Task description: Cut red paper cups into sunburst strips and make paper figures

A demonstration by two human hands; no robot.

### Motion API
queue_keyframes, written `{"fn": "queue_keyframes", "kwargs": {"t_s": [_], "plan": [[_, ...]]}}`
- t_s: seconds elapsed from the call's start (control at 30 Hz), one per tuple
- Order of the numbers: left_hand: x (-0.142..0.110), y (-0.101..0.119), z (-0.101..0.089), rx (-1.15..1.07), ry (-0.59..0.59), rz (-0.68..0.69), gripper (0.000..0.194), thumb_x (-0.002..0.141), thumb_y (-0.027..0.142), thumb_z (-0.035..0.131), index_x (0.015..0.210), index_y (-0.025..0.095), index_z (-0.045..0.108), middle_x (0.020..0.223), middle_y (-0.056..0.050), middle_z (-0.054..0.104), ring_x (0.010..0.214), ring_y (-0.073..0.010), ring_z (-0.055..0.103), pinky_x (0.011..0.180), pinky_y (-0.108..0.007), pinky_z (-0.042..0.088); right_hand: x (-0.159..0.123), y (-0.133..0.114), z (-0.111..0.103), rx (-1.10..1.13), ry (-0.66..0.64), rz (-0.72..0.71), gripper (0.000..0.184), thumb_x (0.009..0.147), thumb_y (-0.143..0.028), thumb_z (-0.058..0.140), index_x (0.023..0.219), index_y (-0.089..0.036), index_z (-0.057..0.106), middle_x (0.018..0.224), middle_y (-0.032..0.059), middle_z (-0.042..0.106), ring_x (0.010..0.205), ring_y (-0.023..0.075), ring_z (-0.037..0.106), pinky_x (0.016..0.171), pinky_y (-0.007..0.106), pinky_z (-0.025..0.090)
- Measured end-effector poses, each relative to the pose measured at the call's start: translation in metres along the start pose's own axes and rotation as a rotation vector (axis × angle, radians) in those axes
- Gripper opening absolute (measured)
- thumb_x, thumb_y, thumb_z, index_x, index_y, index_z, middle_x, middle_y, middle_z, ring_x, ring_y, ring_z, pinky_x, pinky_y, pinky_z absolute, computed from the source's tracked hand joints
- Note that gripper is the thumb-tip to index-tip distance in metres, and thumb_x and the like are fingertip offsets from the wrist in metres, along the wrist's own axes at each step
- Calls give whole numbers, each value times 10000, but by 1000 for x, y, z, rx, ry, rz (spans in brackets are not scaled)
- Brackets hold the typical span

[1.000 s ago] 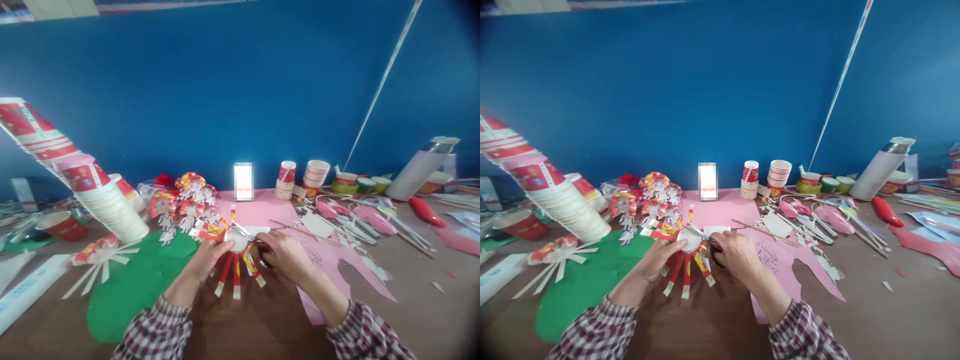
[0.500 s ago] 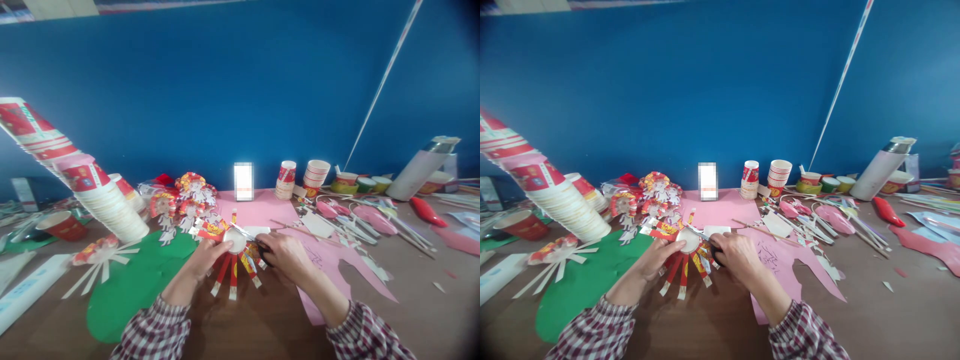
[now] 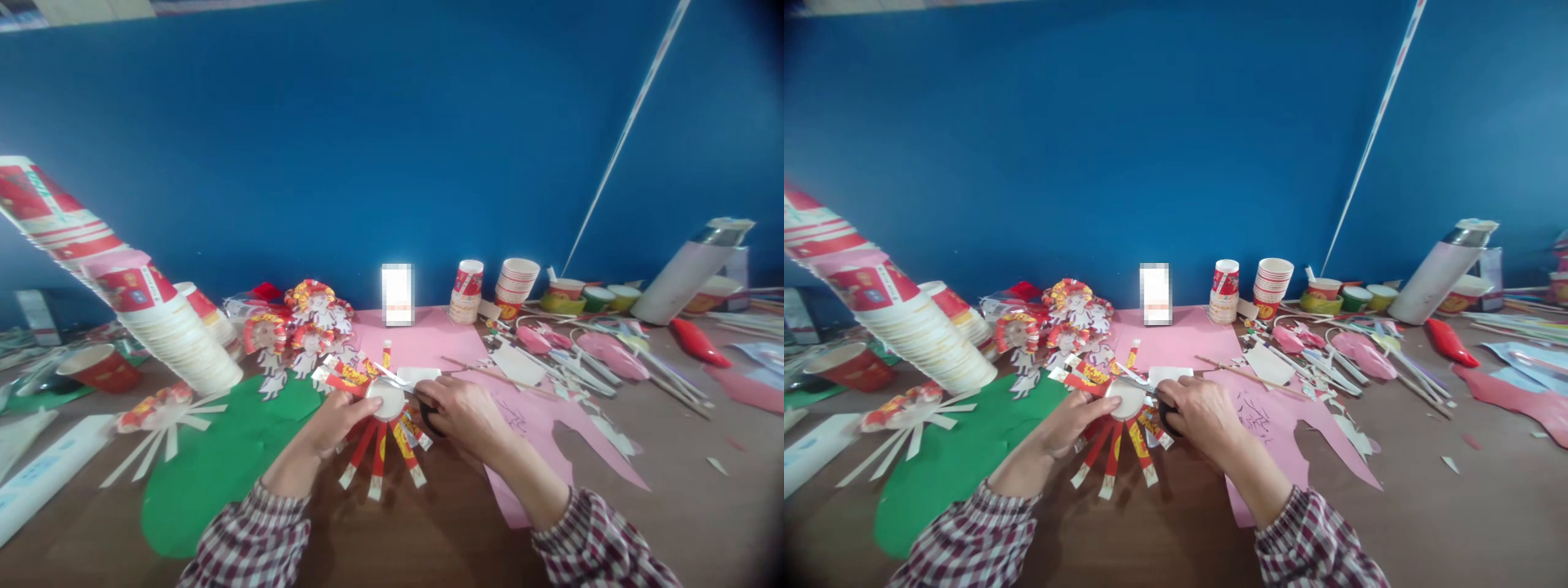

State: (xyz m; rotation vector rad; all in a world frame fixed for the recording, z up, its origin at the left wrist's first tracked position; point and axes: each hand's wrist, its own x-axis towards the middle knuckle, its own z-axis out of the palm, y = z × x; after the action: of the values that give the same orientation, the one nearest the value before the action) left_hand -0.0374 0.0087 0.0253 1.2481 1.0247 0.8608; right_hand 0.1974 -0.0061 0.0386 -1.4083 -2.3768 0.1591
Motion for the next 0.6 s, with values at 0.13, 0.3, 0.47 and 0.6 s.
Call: {"fn": "queue_keyframes", "kwargs": {"t_s": [0.13, 0.3, 0.47, 0.6], "plan": [[0, 1, 0, -11, 0, -16, 423, 758, 329, 696, 1129, 130, 662, 1101, -115, 705, 1061, -288, 631, 973, -414, 447, 1, 0, -1, 28, 3, -10, 113, 771, -130, 544, 838, -212, 581, 725, -11, 581, 638, 124, 504, 559, 246, 231], [-2, 5, 1, -46, -6, -22, 421, 745, 331, 708, 1108, 123, 668, 1099, -119, 706, 1065, -289, 631, 968, -401, 452, 1, -1, -2, 16, 1, -19, 104, 775, -128, 544, 834, -207, 577, 711, -11, 562, 632, 126, 493, 562, 252, 232], [-4, 7, 3, -133, -17, -57, 469, 730, 324, 725, 1150, 132, 648, 998, -115, 734, 924, -284, 683, 875, -404, 502, 0, -1, -3, 19, -19, -21, 126, 788, -125, 545, 878, -206, 580, 757, -1, 584, 670, 134, 519, 578, 247, 254], [-5, 7, 3, -184, -23, -61, 501, 711, 314, 741, 1168, 136, 642, 900, -102, 749, 819, -270, 701, 814, -390, 523, 0, -2, -5, 52, -40, -16, 128, 800, -121, 544, 890, -204, 582, 788, 6, 604, 703, 137, 543, 595, 240, 278]]}}
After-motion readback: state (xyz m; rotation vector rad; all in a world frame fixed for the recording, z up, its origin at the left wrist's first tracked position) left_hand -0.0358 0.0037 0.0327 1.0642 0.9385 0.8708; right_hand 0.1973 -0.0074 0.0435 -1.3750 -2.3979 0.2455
